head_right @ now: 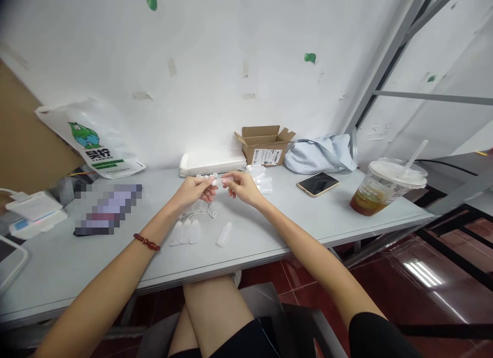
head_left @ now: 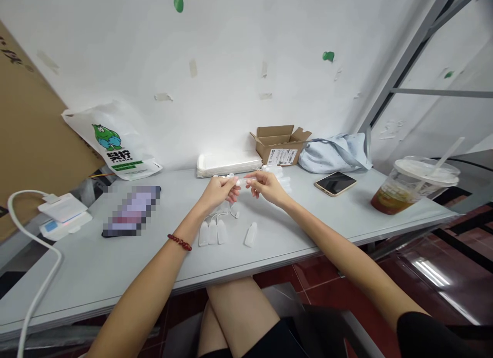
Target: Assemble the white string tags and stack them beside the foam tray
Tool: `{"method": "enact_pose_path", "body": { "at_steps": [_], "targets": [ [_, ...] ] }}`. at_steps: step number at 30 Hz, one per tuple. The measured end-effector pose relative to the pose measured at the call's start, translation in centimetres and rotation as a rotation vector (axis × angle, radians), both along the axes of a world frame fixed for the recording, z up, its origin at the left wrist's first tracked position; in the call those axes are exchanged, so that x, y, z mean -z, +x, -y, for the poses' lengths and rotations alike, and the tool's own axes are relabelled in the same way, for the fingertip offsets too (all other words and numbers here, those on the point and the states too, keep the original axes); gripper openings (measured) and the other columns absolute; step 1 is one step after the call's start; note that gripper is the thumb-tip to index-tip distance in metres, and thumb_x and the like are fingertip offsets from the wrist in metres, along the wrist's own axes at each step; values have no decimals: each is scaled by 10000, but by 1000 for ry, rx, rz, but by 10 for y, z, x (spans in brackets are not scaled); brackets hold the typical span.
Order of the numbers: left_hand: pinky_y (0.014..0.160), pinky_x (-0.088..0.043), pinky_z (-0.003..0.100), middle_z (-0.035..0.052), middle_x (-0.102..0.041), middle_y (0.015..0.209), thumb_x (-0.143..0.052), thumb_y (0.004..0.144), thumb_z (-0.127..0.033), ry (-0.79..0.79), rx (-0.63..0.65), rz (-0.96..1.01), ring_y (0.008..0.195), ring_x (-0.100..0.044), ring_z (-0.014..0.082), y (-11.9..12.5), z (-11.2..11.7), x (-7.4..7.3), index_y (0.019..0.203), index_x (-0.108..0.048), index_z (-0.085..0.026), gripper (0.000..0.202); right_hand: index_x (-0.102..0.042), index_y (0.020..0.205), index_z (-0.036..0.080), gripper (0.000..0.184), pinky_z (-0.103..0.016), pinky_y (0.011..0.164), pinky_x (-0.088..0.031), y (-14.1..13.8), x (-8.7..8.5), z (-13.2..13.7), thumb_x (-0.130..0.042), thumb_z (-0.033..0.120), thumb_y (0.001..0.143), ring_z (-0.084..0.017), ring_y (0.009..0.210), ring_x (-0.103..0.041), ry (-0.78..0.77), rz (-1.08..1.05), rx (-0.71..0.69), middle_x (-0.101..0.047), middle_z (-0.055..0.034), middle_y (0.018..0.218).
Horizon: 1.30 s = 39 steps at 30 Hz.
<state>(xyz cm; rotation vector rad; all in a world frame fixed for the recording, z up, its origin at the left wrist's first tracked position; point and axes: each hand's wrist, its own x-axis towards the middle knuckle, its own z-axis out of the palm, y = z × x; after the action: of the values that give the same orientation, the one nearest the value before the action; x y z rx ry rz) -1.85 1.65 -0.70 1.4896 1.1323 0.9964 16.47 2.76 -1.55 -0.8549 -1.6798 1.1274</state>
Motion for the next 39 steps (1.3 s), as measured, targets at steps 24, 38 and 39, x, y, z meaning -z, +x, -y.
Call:
{"method": "enact_pose_path", "body": {
  "at_steps": [24,38,39],
  "targets": [
    [605,-477,302,26,-601,625,-445,885,-395,386,21,-303,563,-584,152,6,10,-4,702,-523,-180,292,-567,734,144,432,-205,345,-331,-2,-4,7,-654,567,712,-42,372,-367,-61,-64,54,-453,50,558],
    [625,-478,292,67,-651,792,-463,866,-417,422,33,-307,708,-617,182,8,7,-3,794,-565,-176,272,-486,626,157,452,-185,342,-300,0,-9,9,-711,544,687,-23,382,-315,-262,-173,2,-437,52,537],
    [591,-469,281,57,-643,742,-445,873,-447,385,40,-288,659,-605,171,7,7,-3,748,-564,-177,321,-496,634,156,450,-187,345,-311,-1,-8,9,-707,550,688,-26,385,-328,-243,-165,-1,-447,49,546]
  ]
}}
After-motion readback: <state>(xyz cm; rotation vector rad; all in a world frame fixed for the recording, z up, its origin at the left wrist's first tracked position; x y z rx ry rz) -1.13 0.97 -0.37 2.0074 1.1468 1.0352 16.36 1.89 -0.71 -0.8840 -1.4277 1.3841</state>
